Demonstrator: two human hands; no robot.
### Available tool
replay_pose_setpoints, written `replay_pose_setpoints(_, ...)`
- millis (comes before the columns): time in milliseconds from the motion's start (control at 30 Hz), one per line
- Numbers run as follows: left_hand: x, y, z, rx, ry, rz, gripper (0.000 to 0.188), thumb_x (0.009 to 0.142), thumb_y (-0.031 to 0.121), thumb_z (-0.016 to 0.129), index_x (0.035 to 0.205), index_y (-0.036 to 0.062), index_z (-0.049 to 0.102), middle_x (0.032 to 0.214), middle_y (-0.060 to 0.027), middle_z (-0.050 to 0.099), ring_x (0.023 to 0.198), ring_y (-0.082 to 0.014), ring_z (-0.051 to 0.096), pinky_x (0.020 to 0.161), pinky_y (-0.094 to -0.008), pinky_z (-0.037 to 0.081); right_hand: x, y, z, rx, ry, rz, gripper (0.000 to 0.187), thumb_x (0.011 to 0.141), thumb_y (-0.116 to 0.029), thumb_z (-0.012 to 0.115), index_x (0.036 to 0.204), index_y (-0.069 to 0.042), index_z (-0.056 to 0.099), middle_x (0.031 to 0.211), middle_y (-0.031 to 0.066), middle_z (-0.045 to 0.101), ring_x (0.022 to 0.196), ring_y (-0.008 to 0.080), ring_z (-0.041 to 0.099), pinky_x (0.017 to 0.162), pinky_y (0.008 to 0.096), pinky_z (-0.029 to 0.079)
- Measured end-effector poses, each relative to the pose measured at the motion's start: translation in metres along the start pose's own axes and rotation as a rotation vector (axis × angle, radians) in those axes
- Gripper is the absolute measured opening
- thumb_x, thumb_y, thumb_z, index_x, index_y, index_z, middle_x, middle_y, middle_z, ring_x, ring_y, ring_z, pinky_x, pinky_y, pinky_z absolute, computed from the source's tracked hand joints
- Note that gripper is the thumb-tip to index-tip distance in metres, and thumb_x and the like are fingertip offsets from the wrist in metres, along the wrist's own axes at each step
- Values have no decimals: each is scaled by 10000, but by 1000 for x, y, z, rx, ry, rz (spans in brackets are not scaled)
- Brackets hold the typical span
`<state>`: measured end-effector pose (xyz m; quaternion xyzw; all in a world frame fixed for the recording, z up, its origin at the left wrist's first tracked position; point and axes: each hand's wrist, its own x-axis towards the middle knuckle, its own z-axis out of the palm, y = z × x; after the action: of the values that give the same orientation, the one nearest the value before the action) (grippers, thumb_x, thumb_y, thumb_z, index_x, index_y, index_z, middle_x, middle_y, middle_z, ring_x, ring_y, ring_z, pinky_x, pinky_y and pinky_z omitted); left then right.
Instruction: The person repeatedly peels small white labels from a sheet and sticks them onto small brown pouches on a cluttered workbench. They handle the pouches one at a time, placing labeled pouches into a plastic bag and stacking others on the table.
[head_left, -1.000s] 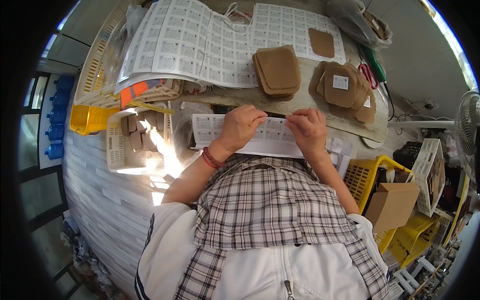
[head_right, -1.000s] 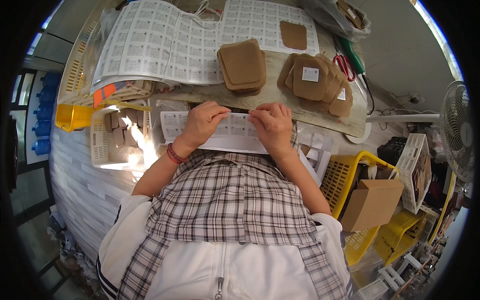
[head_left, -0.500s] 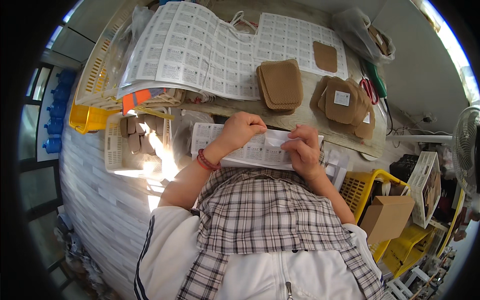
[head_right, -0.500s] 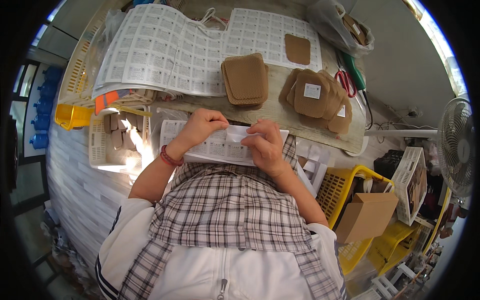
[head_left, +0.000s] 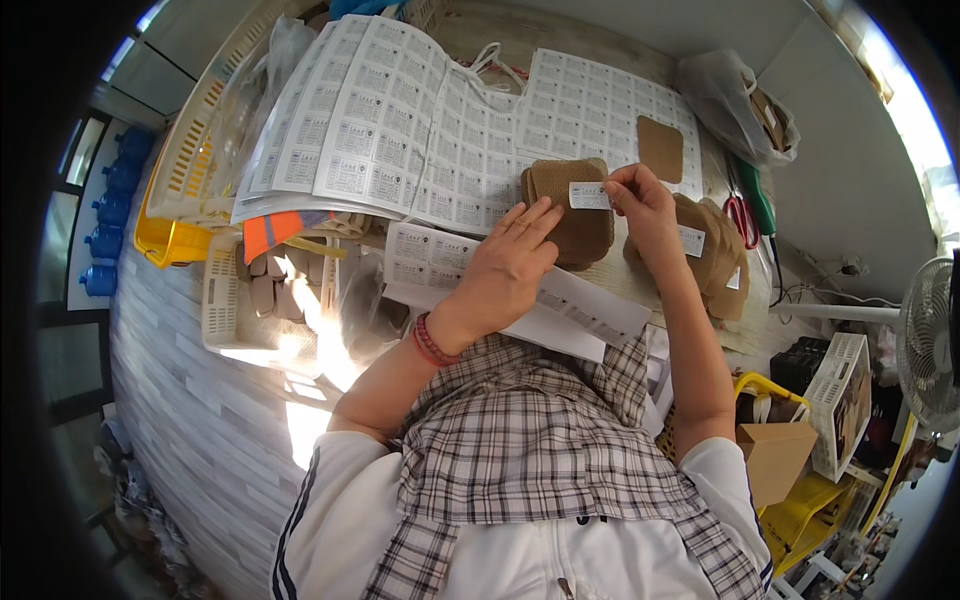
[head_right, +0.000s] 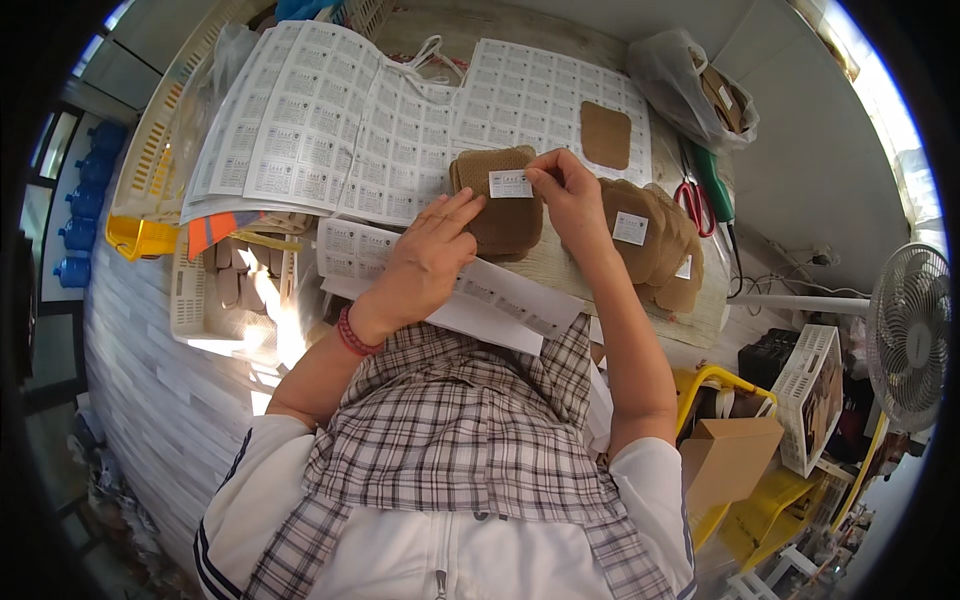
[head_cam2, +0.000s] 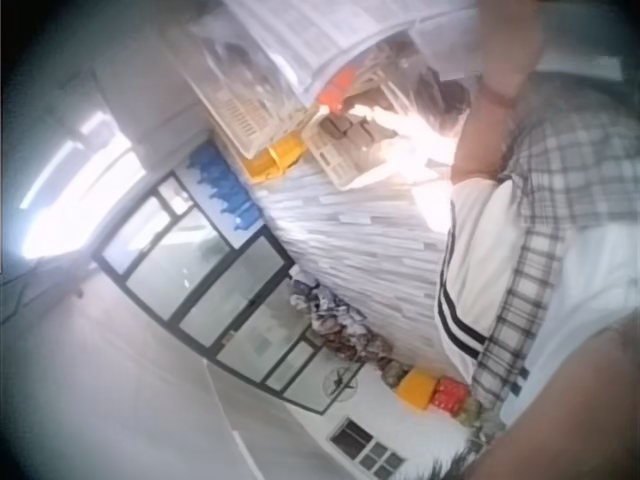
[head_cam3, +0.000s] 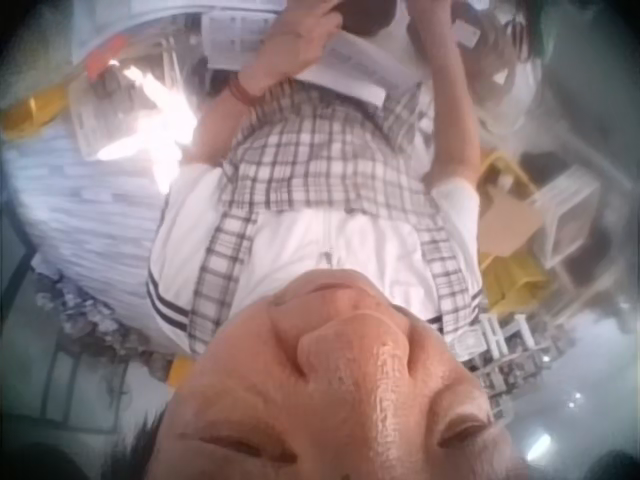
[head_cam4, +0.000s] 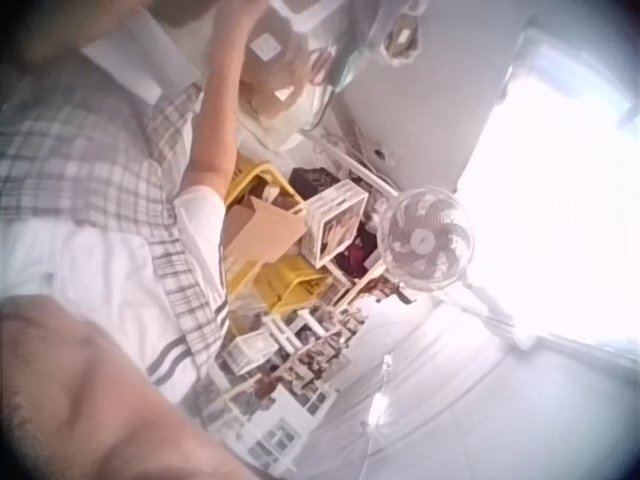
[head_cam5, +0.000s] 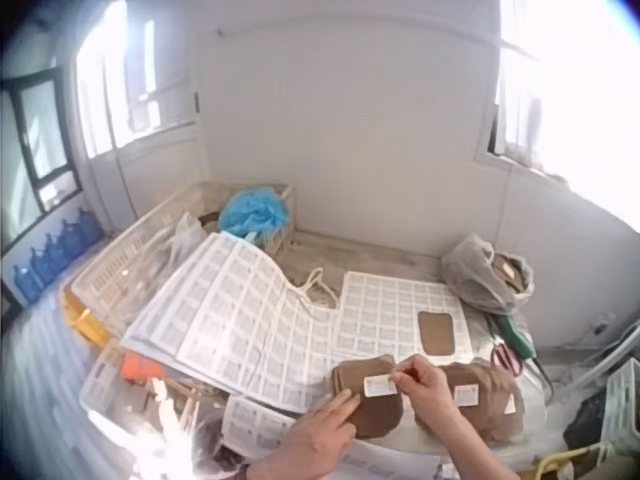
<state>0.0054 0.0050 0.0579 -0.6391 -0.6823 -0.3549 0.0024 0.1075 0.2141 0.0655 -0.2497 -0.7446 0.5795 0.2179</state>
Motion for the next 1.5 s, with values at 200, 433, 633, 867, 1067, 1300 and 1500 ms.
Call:
replay_pose_setpoints(200,-1,-6,10,16,-38,-15,77,851,36,530,823,-21,575,1328,-260,547,1306,-421,469,1115,-529,341,20,27,5,-98,-24,73,88,924,-99,655,920,-17,626,778,-8,590,732,78,503,676,245,429)
replay_pose_setpoints(433,1,-7,9,24,-59,-19,88,857,44,522,833,-17,580,1332,-261,542,1316,-415,461,1122,-534,326,23,21,6,-87,-26,100,82,908,-87,665,913,-8,644,777,5,614,735,86,522,683,252,440)
replay_pose_setpoints(633,2,-7,10,44,-71,-20,89,858,43,522,839,-19,583,1333,-258,542,1314,-414,463,1123,-533,324,24,22,7,-170,-11,30,103,893,-98,678,917,-2,649,777,34,640,735,105,551,693,262,454)
replay_pose_setpoints(867,3,-6,10,40,-71,-21,80,854,38,529,842,-19,584,1329,-258,542,1315,-411,462,1123,-533,324,23,20,6,-184,-28,39,107,889,-100,679,922,-2,651,788,43,652,744,112,567,702,266,462)
replay_pose_setpoints(1067,2,-7,12,31,-66,-21,78,855,34,525,848,-23,577,1327,-258,540,1316,-410,461,1119,-540,323,25,23,5,-178,-41,47,98,885,-90,677,924,-3,652,792,43,654,743,109,569,701,267,465)
replay_pose_setpoints(1300,6,-2,9,-11,-57,-54,82,850,25,516,803,-17,568,1399,-268,470,1257,-405,495,1113,-538,325,27,25,4,-206,-42,74,112,884,-120,678,922,-16,658,774,41,649,726,116,570,694,273,465)
replay_pose_setpoints(1500,9,-3,11,9,-43,-40,80,836,30,528,780,-9,568,1439,-260,438,1244,-373,494,1060,-508,349,26,26,5,-310,-22,65,135,876,-160,681,931,-37,669,799,65,677,736,157,615,707,297,482)
